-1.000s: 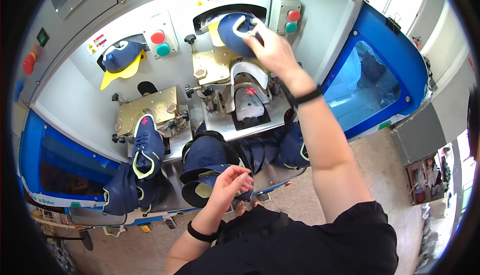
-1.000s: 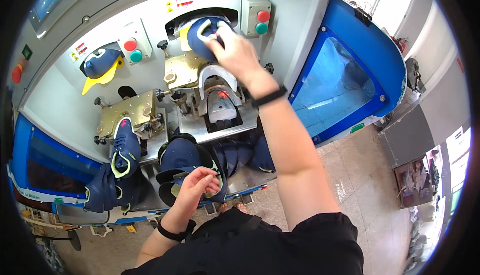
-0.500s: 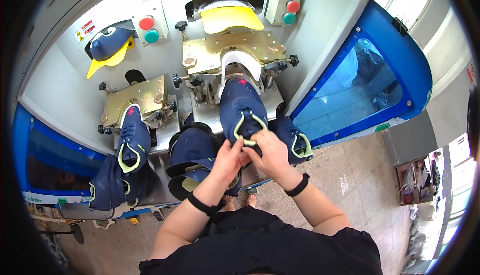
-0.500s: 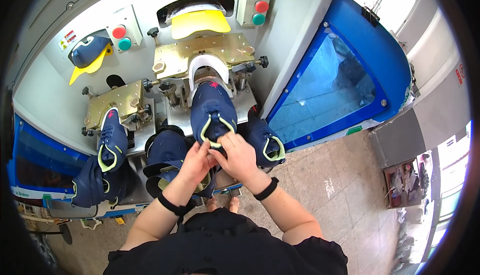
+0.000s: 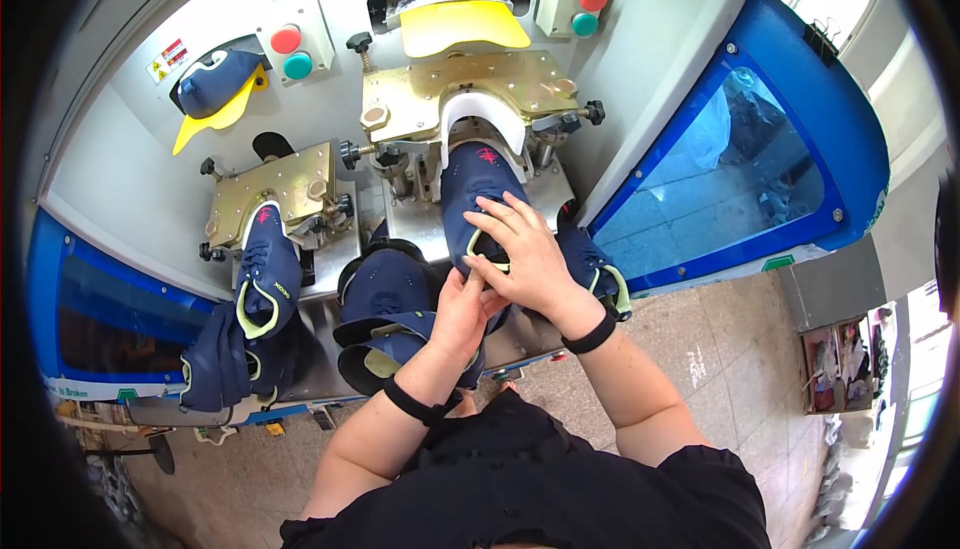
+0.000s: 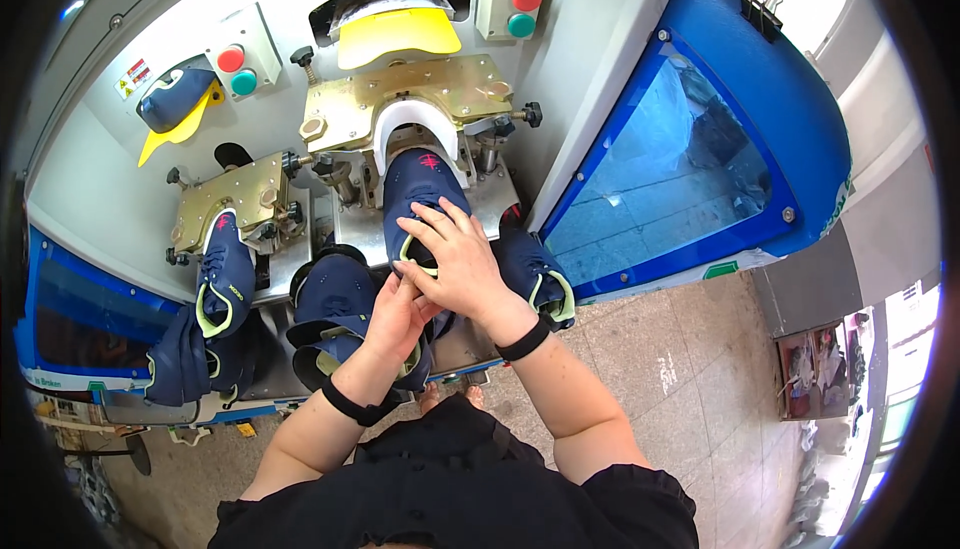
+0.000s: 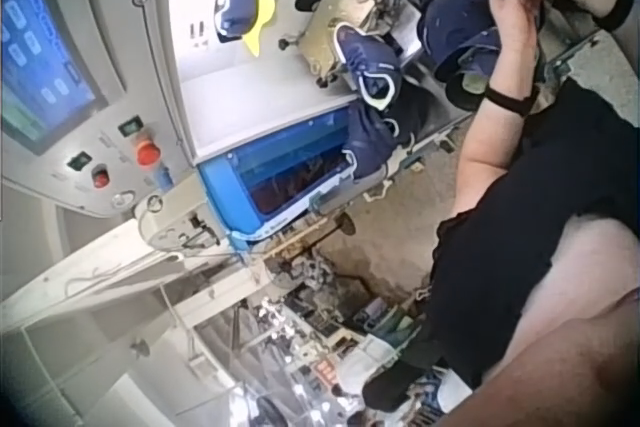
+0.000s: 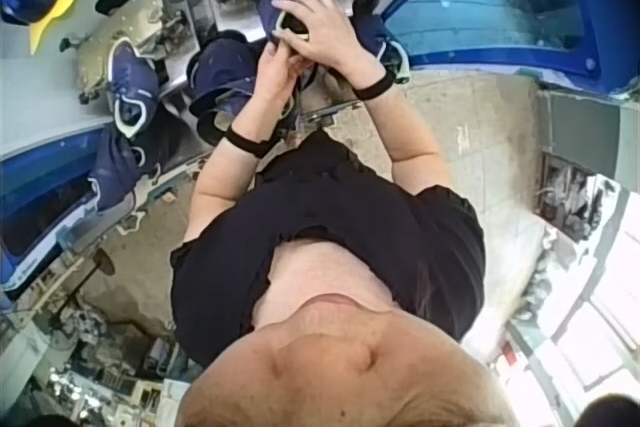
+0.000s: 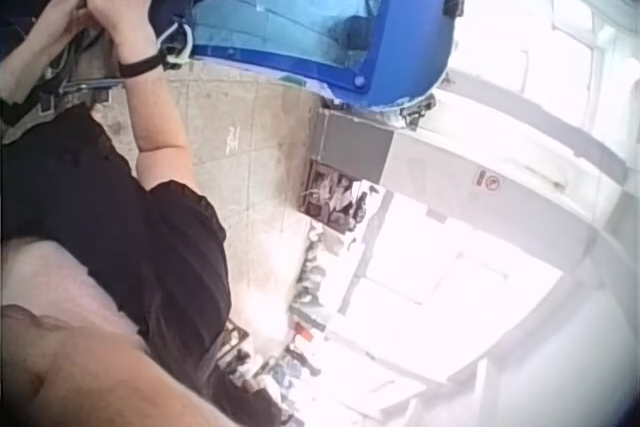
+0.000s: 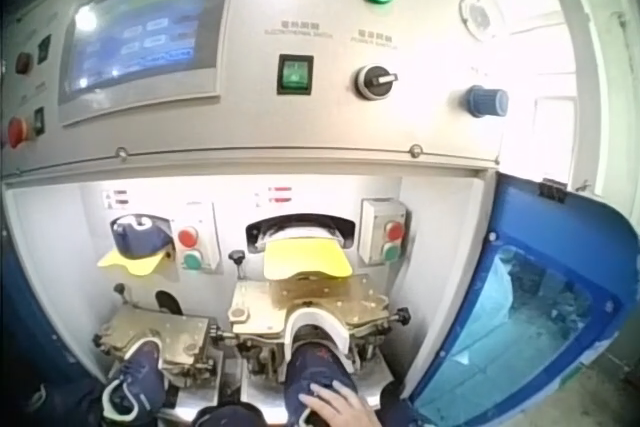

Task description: Operating a heel lasting machine to shape shoe uppers onto lasts.

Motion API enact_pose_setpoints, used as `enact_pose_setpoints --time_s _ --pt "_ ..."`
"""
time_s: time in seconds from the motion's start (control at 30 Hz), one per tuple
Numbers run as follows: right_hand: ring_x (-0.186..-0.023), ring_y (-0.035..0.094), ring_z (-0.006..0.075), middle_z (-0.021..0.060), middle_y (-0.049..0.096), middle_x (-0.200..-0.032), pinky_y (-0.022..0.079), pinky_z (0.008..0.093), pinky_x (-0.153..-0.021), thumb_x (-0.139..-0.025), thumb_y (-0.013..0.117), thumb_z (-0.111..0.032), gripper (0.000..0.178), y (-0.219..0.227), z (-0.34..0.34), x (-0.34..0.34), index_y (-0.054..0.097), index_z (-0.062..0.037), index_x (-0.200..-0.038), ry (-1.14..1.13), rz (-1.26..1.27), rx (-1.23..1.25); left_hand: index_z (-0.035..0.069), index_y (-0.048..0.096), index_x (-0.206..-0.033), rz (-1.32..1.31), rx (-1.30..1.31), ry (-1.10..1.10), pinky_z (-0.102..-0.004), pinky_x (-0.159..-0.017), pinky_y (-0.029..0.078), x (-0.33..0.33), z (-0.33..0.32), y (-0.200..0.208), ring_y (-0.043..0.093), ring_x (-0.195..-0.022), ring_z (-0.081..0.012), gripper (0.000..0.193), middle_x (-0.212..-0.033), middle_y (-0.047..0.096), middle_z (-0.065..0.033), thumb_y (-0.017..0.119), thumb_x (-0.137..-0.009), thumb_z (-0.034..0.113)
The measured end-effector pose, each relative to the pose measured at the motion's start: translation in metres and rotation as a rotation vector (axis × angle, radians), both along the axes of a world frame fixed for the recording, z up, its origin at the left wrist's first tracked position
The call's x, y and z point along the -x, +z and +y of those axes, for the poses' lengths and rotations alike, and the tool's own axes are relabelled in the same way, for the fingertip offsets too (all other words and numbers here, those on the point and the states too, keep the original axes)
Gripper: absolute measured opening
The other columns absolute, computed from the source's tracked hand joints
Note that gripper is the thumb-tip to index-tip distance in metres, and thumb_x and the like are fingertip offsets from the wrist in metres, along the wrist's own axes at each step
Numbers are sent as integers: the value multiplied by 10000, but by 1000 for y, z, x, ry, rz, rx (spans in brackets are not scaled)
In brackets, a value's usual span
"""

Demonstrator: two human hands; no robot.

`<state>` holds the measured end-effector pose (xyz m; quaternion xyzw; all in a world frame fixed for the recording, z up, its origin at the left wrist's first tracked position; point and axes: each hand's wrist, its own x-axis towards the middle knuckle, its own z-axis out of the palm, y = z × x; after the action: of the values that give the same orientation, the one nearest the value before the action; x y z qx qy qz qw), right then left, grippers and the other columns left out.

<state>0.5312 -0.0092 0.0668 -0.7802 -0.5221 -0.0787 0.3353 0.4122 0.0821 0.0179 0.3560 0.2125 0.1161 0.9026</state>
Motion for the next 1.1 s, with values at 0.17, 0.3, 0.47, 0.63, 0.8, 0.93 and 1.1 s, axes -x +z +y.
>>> enact_pose_setpoints --time_s 0.17,0.3,0.47,0.63,0.8,0.93,1.1 --pt "-1391 471 405 94 580 -1462 398 537 -1129 -891 741 -417 538 0 1 -3 641 -180 -1363 10 2 -34 82 444 -1375 21 -20 -8 -385 -875 616 -4 4 1 732 -1037 -246 408 -1248 648 -110 545 -1094 361" --pt "-1385 475 404 98 584 -1455 404 533 -1126 -894 739 -411 525 0 3 -6 645 -178 -1356 10 23 -23 85 443 -1375 18 -11 -14 -387 -863 619 -6 5 -1 735 -1028 -248 411 -1240 650 -110 548 -1093 364" --pt "-1380 481 411 110 585 -1448 402 551 -1121 -891 737 -430 525 3 2 -5 650 -176 -1342 14 47 -22 88 443 -1376 38 -19 -41 -372 -835 623 -7 8 -3 741 -999 -235 414 -1231 651 -112 554 -1090 367" --pt "-1435 449 406 141 545 -1505 378 595 -1137 -885 727 -486 571 13 10 -10 647 -144 -1335 -19 3 92 81 453 -1362 37 -33 -64 -335 -790 624 -8 10 -6 751 -942 -235 428 -1188 671 -118 555 -1086 392" --pt "-1463 428 390 155 507 -1550 386 597 -1145 -895 715 -464 571 10 23 -14 641 -96 -1326 -36 51 209 58 461 -1329 64 -47 -93 -326 -770 624 -9 12 -13 759 -889 -243 455 -1113 702 -136 568 -1074 420" --pt "-1459 433 387 155 507 -1550 410 574 -1139 -901 712 -405 535 -2 24 -13 638 -86 -1324 -31 11 158 35 468 -1301 73 -39 -90 -329 -764 628 -9 10 -23 761 -885 -245 467 -1086 712 -144 571 -1071 428" --pt "-1459 433 386 152 505 -1552 426 561 -1136 -899 713 -363 523 -11 23 -12 631 -80 -1332 -33 -25 144 21 492 -1264 92 -39 -82 -319 -758 629 -7 6 -31 761 -892 -248 449 -1090 711 -145 565 -1076 423"
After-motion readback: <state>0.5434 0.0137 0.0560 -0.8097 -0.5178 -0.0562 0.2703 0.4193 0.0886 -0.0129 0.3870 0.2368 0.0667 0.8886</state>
